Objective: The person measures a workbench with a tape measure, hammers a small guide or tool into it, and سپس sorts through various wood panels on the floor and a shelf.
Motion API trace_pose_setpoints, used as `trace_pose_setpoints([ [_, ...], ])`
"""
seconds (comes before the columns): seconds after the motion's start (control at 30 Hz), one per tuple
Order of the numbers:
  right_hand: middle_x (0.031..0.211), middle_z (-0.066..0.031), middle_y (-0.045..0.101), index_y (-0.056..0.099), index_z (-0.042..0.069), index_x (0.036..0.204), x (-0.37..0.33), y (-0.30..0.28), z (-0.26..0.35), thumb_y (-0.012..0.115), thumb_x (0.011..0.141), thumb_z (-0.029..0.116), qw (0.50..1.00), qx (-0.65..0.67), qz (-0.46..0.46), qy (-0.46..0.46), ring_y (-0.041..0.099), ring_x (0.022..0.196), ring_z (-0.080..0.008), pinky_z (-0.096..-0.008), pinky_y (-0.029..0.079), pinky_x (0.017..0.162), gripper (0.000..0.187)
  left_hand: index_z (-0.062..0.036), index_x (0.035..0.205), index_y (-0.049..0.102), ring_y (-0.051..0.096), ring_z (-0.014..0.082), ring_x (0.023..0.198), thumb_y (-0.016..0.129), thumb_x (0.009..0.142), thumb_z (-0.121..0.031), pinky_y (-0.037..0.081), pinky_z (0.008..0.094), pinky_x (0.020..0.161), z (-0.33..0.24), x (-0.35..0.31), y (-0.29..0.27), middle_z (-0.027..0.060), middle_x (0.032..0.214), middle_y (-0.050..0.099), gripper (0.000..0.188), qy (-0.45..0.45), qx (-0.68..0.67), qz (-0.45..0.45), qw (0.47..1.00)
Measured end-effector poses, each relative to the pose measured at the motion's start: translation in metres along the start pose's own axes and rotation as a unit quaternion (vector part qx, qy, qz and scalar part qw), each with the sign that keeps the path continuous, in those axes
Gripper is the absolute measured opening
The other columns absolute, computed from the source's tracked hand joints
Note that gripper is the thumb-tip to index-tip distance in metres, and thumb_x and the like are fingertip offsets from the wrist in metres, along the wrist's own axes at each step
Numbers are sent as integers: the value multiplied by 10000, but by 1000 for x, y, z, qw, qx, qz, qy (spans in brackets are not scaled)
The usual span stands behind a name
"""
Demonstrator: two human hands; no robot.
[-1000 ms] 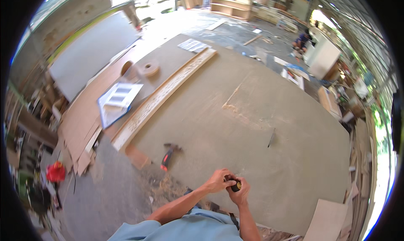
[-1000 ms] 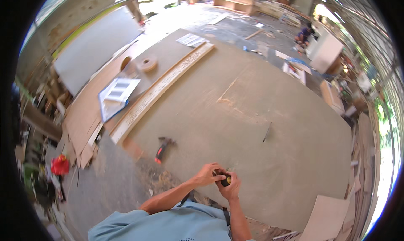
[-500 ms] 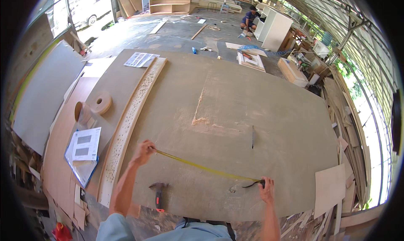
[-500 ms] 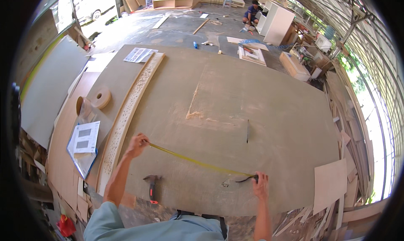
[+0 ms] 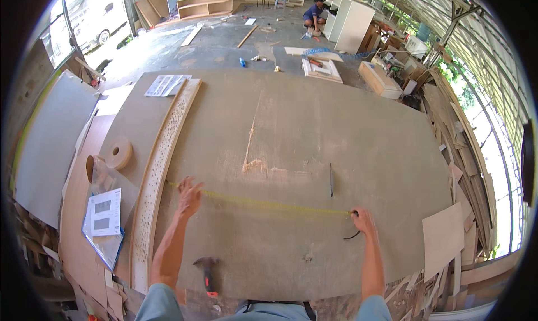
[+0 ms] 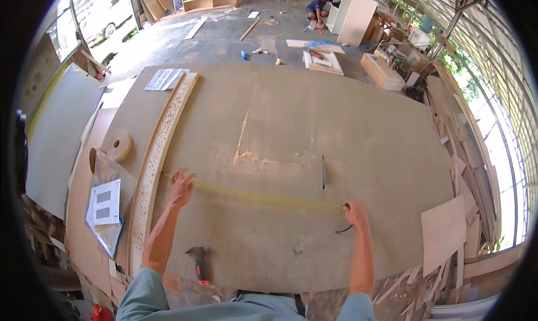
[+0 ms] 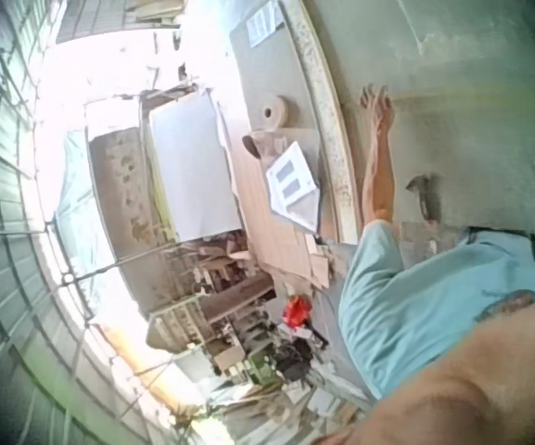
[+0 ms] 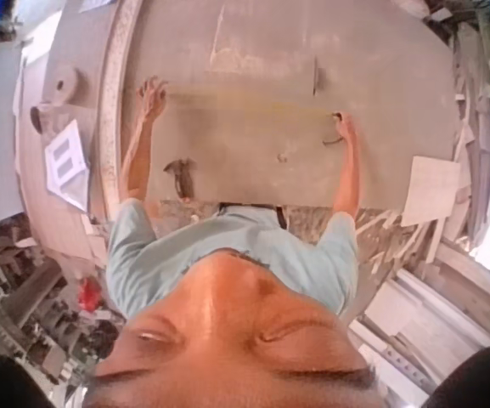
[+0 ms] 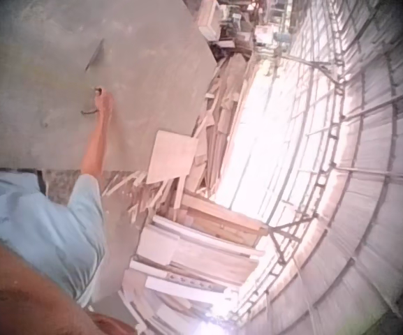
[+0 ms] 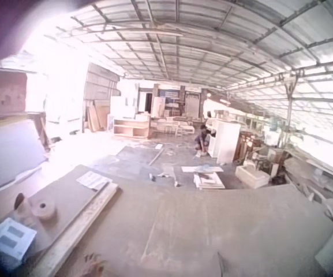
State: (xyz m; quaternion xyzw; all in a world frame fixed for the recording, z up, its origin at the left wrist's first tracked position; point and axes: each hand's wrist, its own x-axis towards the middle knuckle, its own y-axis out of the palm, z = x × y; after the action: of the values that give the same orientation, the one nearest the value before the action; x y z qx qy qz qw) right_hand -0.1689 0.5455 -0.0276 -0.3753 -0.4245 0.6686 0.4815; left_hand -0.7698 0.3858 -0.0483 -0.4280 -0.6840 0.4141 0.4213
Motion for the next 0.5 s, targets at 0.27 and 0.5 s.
trace_pose_setpoints([
  [0.27, 902, -158, 630, 636, 48, 899, 50, 15, 13, 586, 777, 138, 999, -22, 20, -37, 589, 869, -329, -395, 462, 764, 160, -117, 1037, 613, 475, 251, 1064, 581, 762, -30, 267, 418, 941, -97, 14, 66, 93, 1057, 533, 290, 90, -123, -18, 988],
  [0.5, 1035, -71, 570, 610, 170, 1015, 57, -7, 11, 553, 842, 243, 997, -74, -9, -15, 521, 1023, -278, -405, 450, 850, 196, -117, 803, 621, 511, 222, 877, 570, 737, -31, 291, 395, 862, -104, 40, 100, 24, 811, 530, 120, 103, -97, -82, 987],
])
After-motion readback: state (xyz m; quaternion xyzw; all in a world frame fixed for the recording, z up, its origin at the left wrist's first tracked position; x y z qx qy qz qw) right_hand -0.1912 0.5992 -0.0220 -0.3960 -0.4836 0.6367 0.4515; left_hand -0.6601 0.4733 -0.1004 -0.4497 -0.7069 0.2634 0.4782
